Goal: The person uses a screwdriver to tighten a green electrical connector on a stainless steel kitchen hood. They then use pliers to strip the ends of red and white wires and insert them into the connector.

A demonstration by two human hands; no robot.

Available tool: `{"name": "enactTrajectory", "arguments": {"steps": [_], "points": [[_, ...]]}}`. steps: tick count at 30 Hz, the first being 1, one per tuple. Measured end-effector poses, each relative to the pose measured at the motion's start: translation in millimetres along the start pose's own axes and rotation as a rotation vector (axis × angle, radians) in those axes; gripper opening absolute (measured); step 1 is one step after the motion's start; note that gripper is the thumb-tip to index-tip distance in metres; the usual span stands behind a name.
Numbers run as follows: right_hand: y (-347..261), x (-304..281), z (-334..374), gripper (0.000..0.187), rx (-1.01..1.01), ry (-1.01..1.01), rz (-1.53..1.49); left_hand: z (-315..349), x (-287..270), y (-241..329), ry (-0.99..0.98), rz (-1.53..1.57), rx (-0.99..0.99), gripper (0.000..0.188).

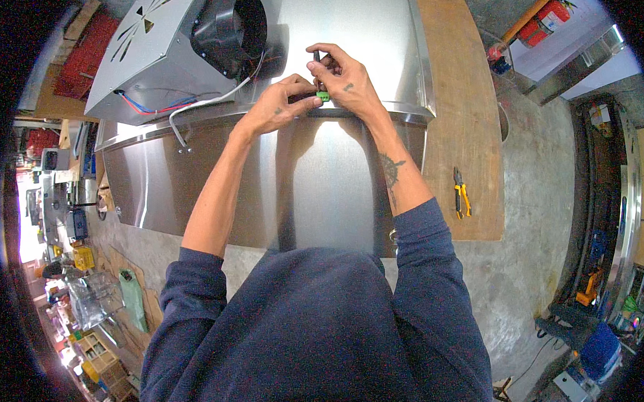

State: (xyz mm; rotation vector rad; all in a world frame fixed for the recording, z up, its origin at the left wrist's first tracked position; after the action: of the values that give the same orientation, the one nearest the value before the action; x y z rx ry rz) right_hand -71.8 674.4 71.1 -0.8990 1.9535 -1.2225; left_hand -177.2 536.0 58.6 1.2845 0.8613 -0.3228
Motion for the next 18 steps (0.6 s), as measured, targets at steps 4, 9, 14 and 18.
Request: {"name": "enactTrajectory", "arguments": {"steps": [4,9,14,18], "points": [[3.5,-0.3,-2.5,0.031,0.052,-0.052,-0.092,1.8,-1.2,4.6,-0.022,0.008,-0.043,0.048],[4.2,1.0,-4.2,0.024,0.107,-0.118,-0.238,1.0,-2.5,6.7,-0.041,-0.001,0.022,0.046],[8.0,0.9,-5.3,0.020,0.116,-0.145,-0.293,2.1,-4.3,12.3,-0.070,0.002,-0.010,0.044],[12.5,1.2,-6.8,0.021,0.099,-0.214,-0.355,3.3,-6.1,14.7,-0.082,-0.010,-0.001,0.043]]}}
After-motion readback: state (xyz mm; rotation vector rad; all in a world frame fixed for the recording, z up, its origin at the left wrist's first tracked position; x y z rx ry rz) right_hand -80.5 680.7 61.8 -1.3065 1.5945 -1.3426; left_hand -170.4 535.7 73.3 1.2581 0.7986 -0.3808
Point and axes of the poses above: each hand's wrist, its own z-axis away from the middle knuckle, its own x-axis out of the palm, y = z × x, the point moved 5 cm from there along -z, towards the middle knuckle, and after that the axes turned 5 degrees about -x, right-handed, at the moved point
